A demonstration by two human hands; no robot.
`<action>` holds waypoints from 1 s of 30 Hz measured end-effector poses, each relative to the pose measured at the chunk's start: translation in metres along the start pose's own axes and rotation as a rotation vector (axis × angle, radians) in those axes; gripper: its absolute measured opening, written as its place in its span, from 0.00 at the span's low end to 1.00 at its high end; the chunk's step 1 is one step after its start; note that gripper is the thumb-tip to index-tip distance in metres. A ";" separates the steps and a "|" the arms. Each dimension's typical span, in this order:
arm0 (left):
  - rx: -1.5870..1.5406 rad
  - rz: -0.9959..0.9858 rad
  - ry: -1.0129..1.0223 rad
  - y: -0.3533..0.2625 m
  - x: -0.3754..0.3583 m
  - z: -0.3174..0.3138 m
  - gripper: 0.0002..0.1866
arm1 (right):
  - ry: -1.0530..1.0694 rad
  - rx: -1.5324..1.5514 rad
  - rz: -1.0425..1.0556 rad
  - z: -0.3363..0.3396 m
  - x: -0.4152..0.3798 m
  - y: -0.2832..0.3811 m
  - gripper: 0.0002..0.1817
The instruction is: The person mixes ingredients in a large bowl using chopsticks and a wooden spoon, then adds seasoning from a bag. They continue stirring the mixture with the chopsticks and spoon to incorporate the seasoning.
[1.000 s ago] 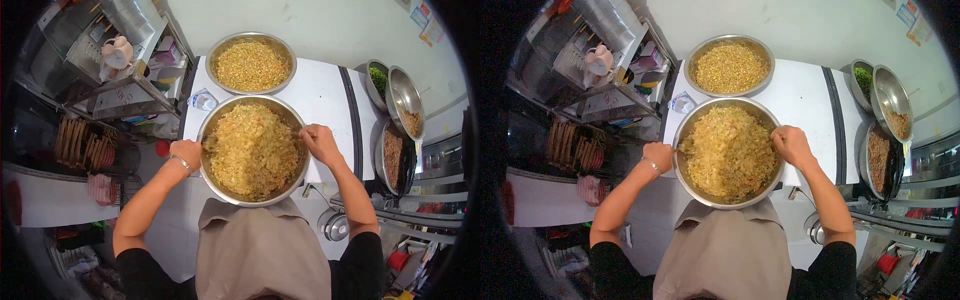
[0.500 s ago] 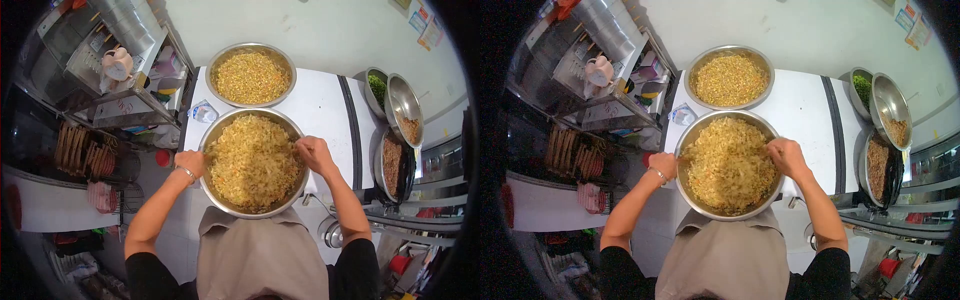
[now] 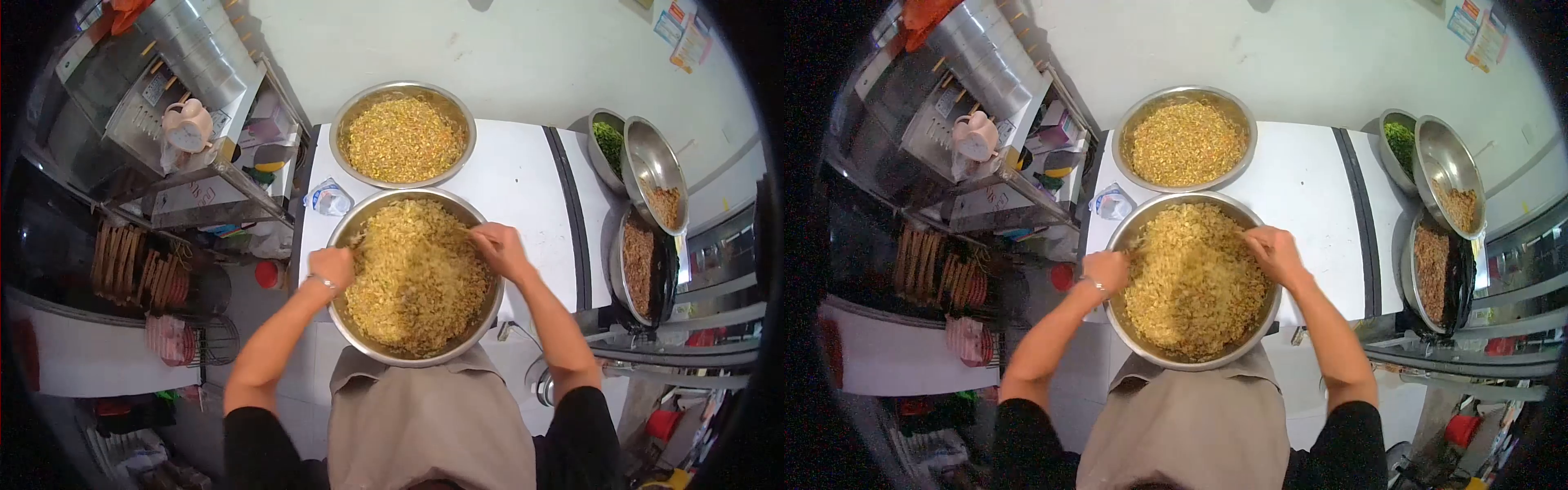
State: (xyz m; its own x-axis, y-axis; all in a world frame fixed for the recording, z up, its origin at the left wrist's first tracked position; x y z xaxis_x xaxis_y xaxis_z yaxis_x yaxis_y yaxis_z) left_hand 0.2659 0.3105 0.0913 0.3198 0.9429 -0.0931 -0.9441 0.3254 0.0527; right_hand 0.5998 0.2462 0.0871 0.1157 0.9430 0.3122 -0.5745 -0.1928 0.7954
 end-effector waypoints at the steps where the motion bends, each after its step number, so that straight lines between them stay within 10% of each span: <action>1: -0.040 -0.046 -0.043 -0.014 0.005 -0.012 0.09 | -0.022 0.142 -0.153 -0.026 -0.004 -0.023 0.11; 9: -0.167 -0.211 -0.004 -0.001 -0.018 0.055 0.12 | 0.185 0.450 -0.351 0.012 -0.006 0.026 0.10; 12: 0.041 -0.166 0.008 0.005 0.011 0.011 0.12 | -0.046 -0.071 0.238 0.009 0.016 -0.006 0.11; 13: 0.019 -0.173 -0.015 -0.003 0.024 -0.021 0.12 | 0.004 0.175 -0.203 -0.006 0.016 -0.014 0.11; 16: -0.075 -0.187 -0.031 -0.021 0.025 -0.034 0.13 | 0.129 0.348 -0.310 -0.041 0.013 -0.001 0.11; 21: -0.143 -0.290 0.031 0.001 -0.007 0.040 0.12 | 0.307 0.358 -0.288 0.021 0.003 0.036 0.09; 24: -0.041 -0.221 0.000 0.008 0.012 0.027 0.13 | 0.097 -0.001 0.125 0.025 0.023 0.018 0.09; 30: -0.050 -0.291 -0.023 -0.034 0.022 -0.008 0.13 | 0.190 0.285 -0.117 -0.039 0.011 0.007 0.09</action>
State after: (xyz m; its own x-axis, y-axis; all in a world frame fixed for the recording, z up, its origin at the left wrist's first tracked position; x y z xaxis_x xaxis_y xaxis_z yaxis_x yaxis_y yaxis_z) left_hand 0.3048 0.3197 0.0798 0.5788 0.8121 -0.0740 -0.8151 0.5789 -0.0222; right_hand 0.5656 0.2660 0.0762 -0.0008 0.9916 0.1294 -0.3137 -0.1231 0.9415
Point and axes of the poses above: each hand's wrist, its own x-axis towards the middle knuckle, its own z-axis out of the back of the hand, y = z × x, the point moved 5 cm from there along x, towards the middle knuckle, and after that the axes turned 12 degrees about -y, right-handed, at the moved point
